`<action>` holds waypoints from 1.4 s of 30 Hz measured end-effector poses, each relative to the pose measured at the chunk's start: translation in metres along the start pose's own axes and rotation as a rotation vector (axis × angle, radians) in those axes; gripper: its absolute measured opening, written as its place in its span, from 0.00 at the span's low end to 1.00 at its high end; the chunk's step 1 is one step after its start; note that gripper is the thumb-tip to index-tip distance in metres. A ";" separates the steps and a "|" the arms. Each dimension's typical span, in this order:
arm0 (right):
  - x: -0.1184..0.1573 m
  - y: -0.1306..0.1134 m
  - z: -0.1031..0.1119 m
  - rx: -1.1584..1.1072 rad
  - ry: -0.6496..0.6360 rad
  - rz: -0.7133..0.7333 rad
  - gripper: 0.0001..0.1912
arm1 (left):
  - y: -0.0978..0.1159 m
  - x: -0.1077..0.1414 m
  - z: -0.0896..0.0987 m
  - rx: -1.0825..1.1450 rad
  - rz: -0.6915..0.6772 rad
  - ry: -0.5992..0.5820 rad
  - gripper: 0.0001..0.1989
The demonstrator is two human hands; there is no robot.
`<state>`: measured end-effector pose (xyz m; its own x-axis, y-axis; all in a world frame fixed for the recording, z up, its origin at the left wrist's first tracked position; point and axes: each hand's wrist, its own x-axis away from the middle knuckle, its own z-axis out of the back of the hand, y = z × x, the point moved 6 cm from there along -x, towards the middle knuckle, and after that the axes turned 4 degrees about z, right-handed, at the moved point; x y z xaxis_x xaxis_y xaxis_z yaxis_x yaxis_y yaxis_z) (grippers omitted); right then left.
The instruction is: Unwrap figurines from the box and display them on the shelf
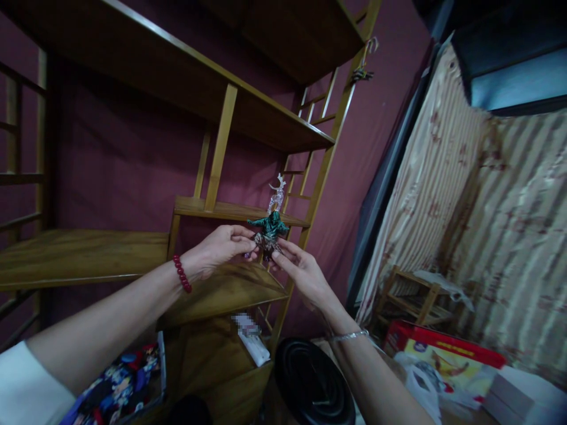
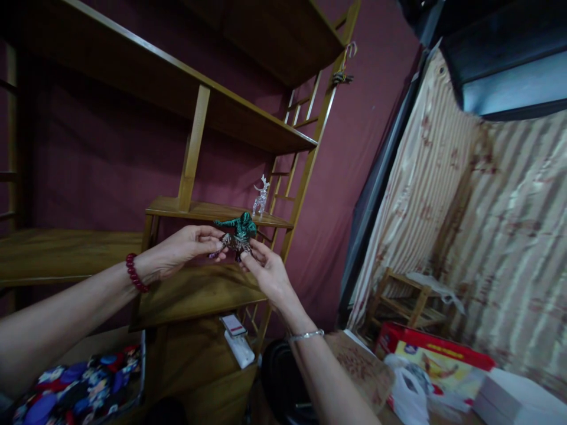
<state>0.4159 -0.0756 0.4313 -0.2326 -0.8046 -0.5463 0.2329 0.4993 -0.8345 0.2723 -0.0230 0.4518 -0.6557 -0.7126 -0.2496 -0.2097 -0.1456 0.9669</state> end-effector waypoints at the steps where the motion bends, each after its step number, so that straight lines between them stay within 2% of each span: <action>1: -0.002 -0.002 0.000 0.004 -0.007 0.010 0.28 | 0.003 -0.001 -0.001 -0.006 -0.005 0.001 0.09; 7: -0.012 -0.012 0.002 -0.004 -0.003 0.001 0.30 | 0.017 -0.006 -0.001 -0.073 -0.079 -0.002 0.11; 13: -0.030 -0.027 0.004 0.042 0.014 0.060 0.28 | 0.034 -0.012 -0.003 -0.140 -0.117 0.024 0.11; 21: -0.059 -0.039 0.001 0.009 0.061 0.037 0.24 | 0.064 -0.024 -0.003 -0.231 -0.172 0.076 0.13; 25: -0.076 -0.043 -0.002 0.017 0.073 0.056 0.23 | 0.074 -0.032 0.002 -0.308 -0.190 0.140 0.13; 34: -0.108 -0.038 -0.013 0.018 0.063 0.036 0.20 | 0.085 -0.056 0.017 -0.533 -0.225 0.317 0.04; 39: -0.129 -0.032 -0.018 0.079 0.082 0.046 0.20 | 0.089 -0.072 0.033 -0.759 -0.300 0.493 0.07; 42: -0.141 -0.028 -0.022 0.101 0.059 0.067 0.19 | 0.088 -0.079 0.039 -0.853 -0.335 0.536 0.10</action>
<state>0.4218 0.0310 0.5301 -0.2682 -0.7488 -0.6061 0.3425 0.5140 -0.7865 0.2777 0.0472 0.5548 -0.2093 -0.7263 -0.6548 0.3941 -0.6755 0.6233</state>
